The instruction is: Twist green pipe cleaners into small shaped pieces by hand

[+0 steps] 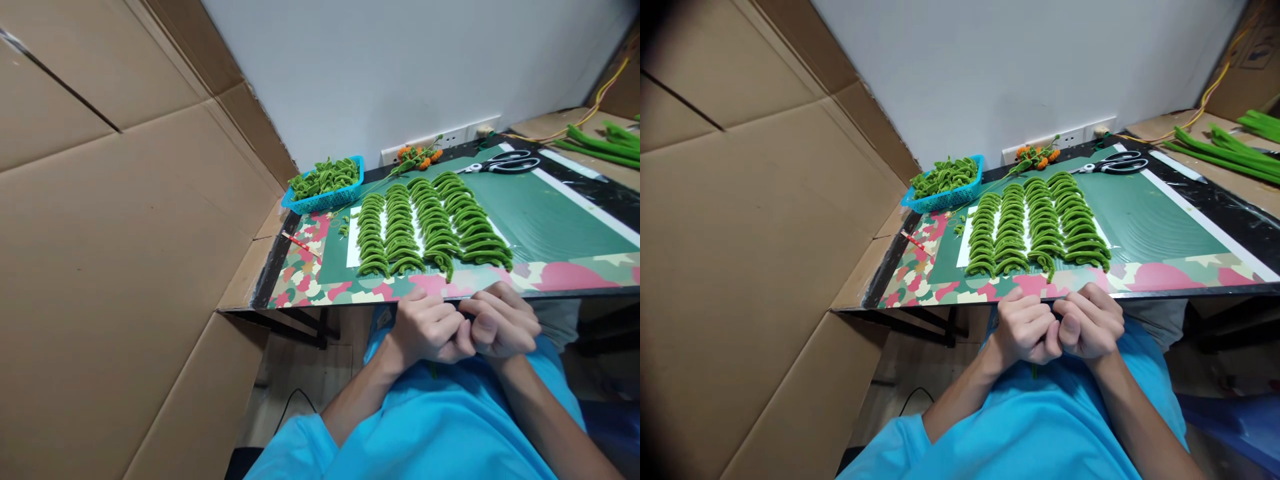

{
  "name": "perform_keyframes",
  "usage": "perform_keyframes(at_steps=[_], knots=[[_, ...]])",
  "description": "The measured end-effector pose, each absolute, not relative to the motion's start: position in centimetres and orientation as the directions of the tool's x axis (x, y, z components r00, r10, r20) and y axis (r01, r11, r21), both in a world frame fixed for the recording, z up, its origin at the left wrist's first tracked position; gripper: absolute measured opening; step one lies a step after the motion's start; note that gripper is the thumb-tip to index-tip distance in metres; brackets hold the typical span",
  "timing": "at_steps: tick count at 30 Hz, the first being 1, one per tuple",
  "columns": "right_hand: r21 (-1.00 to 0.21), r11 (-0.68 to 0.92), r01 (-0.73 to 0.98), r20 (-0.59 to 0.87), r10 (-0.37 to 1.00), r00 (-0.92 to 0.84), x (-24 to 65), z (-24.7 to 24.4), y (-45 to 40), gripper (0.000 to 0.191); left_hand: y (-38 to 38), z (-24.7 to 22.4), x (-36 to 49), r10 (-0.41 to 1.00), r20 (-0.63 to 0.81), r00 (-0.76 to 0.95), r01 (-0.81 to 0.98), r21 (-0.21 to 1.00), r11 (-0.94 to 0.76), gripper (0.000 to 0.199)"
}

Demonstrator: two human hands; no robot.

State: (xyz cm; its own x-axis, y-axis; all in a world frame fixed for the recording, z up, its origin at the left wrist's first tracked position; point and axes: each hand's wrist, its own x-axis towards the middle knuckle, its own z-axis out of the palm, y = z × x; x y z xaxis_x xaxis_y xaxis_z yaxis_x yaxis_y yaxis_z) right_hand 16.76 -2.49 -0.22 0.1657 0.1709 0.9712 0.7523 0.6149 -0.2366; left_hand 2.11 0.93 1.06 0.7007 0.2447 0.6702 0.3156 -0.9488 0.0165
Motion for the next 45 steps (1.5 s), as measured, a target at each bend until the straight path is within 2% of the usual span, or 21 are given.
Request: perform_keyframes(at_steps=[6, 10, 17, 26, 30, 33, 35, 38, 40, 42, 45], knots=[[-0.209, 0.625, 0.752, 0.977, 0.166, 0.134, 16.8, 0.3, -2.5, 0.03, 0.9, 1.5, 2.2, 0.185, 0.743, 0.643, 0.307, -0.029, -0.951, 0.034], [-0.233, 0.623, 0.746, 0.972, 0.149, 0.179, 16.5, 0.4, -2.4, 0.032, 0.8, 2.2, 2.3, 0.155, 0.785, 0.6, 0.328, -0.065, -0.943, 0.03], [-0.26, 0.621, 0.739, 0.965, 0.185, 0.184, 16.4, 0.2, -2.5, 0.033, 0.6, 3.2, 2.6, 0.135, 0.843, 0.52, 0.29, -0.026, -0.957, 0.031], [-0.243, 0.62, 0.746, 0.97, 0.149, 0.191, 16.4, 0.3, -2.3, 0.034, 0.7, 1.8, 2.1, 0.118, 0.82, 0.56, 0.289, -0.06, -0.955, 0.035], [-0.241, 0.618, 0.748, 0.971, 0.145, 0.192, 16.4, 0.1, -2.3, 0.034, 0.7, -0.2, 1.5, 0.148, 0.749, 0.646, 0.287, -0.058, -0.956, 0.035], [-0.228, 0.621, 0.75, 0.974, 0.131, 0.188, 16.6, -0.2, -2.2, 0.033, 0.6, -2.1, 1.2, 0.2, 0.688, 0.698, 0.247, 0.031, -0.968, 0.034], [-0.222, 0.624, 0.749, 0.975, 0.133, 0.178, 16.7, -0.3, -2.2, 0.031, 0.7, -3.3, 1.2, 0.27, 0.643, 0.717, 0.218, 0.16, -0.963, 0.036], [-0.211, 0.621, 0.755, 0.977, 0.146, 0.153, 16.9, -0.4, -2.2, 0.028, 1.1, -4.4, 1.1, 0.469, 0.527, 0.709, 0.255, 0.428, -0.867, 0.05], [-0.232, 0.617, 0.752, 0.973, 0.164, 0.165, 16.8, -0.2, -2.3, 0.027, 1.4, -4.7, 0.9, 0.529, 0.521, 0.67, 0.295, 0.468, -0.833, 0.053], [-0.269, 0.619, 0.738, 0.963, 0.182, 0.199, 16.7, 0.0, -2.3, 0.029, 1.3, -4.6, 0.9, 0.465, 0.554, 0.69, 0.242, 0.429, -0.87, 0.05], [-0.287, 0.629, 0.723, 0.958, 0.19, 0.216, 16.5, 0.1, -2.5, 0.03, 0.4, -3.8, 0.8, 0.215, 0.609, 0.764, 0.104, 0.213, -0.972, 0.041]])
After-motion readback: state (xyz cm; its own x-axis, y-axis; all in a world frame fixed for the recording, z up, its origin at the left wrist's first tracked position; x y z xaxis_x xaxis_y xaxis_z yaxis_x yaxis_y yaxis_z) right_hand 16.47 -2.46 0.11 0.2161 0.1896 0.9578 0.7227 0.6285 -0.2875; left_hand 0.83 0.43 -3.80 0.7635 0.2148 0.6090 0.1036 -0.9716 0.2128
